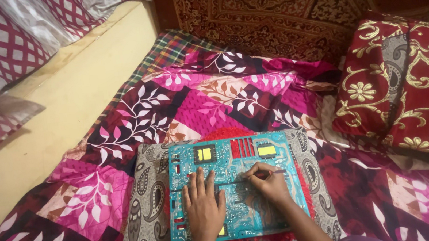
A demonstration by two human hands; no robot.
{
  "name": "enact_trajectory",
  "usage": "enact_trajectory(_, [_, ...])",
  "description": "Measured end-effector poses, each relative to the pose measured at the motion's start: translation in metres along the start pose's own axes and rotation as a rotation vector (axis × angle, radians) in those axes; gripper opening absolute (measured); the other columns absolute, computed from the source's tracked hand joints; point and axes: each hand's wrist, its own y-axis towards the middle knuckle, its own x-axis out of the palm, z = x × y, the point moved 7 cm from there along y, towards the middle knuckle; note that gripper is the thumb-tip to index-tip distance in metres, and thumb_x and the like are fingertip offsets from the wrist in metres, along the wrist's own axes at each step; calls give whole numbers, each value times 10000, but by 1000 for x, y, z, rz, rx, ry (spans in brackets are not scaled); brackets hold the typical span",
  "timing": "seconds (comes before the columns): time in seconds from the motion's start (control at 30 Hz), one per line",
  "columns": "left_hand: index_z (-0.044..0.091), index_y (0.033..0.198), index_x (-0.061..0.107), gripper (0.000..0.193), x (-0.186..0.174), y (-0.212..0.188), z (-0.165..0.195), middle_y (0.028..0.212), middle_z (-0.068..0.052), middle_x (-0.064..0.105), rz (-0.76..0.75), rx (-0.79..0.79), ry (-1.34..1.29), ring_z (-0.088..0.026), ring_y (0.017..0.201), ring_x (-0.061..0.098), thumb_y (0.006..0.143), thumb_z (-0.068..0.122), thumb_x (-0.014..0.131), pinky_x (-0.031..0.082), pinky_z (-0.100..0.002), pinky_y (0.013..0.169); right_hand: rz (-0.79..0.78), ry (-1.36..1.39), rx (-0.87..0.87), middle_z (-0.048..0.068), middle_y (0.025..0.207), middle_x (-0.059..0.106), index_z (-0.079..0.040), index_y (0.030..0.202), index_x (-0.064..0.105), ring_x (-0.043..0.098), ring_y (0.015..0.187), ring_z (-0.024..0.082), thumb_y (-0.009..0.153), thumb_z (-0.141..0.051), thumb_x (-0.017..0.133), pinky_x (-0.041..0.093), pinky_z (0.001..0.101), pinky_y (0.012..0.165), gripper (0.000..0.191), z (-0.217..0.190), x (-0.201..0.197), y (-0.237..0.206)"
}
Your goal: The person sits on a bed with a large teal circuit board resting on a pillow on their lap. They hold the board steady with one hand while using a pen-like tool in the other hand to work along the board's surface, moving across different sections of the board.
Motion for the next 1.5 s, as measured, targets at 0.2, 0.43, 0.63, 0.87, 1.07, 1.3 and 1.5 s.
enact_trajectory(0.2, [183,1509,411,631,4,0,-2,1627,-111,286,-9,-8,-12,-311,1501,230,942,430,538,148,-529,1211,-14,12,-42,75,922,801,4,860,711,753,870,130,852,-3,717,602,280,792,13,-2,2,1])
enact_trajectory(0.43, [175,1518,408,645,5,0,-2,1631,-115,285,1,0,-29,-317,1503,230,938,423,542,148,-530,1210,-19,-38,-16,105,884,778,18,857,706,743,840,153,858,-11,753,599,298,774,55,-5,2,1])
enact_trajectory(0.63, [173,1513,402,640,5,0,-2,1626,-119,276,7,6,-20,-319,1497,221,941,422,546,153,-536,1200,-9,-81,-49,63,928,802,0,859,728,767,883,130,842,-13,723,614,276,807,21,-8,1,0])
enact_trajectory(0.87, [172,1510,411,637,3,0,-1,1628,-115,288,-12,-9,-16,-314,1500,238,938,415,550,164,-527,1205,-26,-37,-54,122,946,804,16,863,728,757,878,161,854,-2,730,607,301,801,20,-6,3,1])
enact_trajectory(1.07, [164,1500,426,631,-1,0,1,1615,-123,307,12,1,-25,-326,1496,246,936,414,556,171,-529,1203,-7,-21,-30,116,950,809,16,871,720,764,881,154,843,3,708,610,294,801,33,-1,1,0])
enact_trajectory(1.3, [173,1504,419,632,1,1,0,1623,-116,294,-9,-10,-36,-323,1503,233,935,410,559,158,-525,1209,-1,-19,-61,90,951,817,-1,871,723,773,899,137,834,11,675,609,286,833,62,-3,0,1])
enact_trajectory(1.5, [173,1518,397,652,1,2,0,1635,-118,273,-14,-6,-29,-316,1504,219,932,414,552,149,-525,1202,-47,87,45,164,909,777,48,862,685,729,844,182,868,6,764,587,320,780,90,-1,2,0])
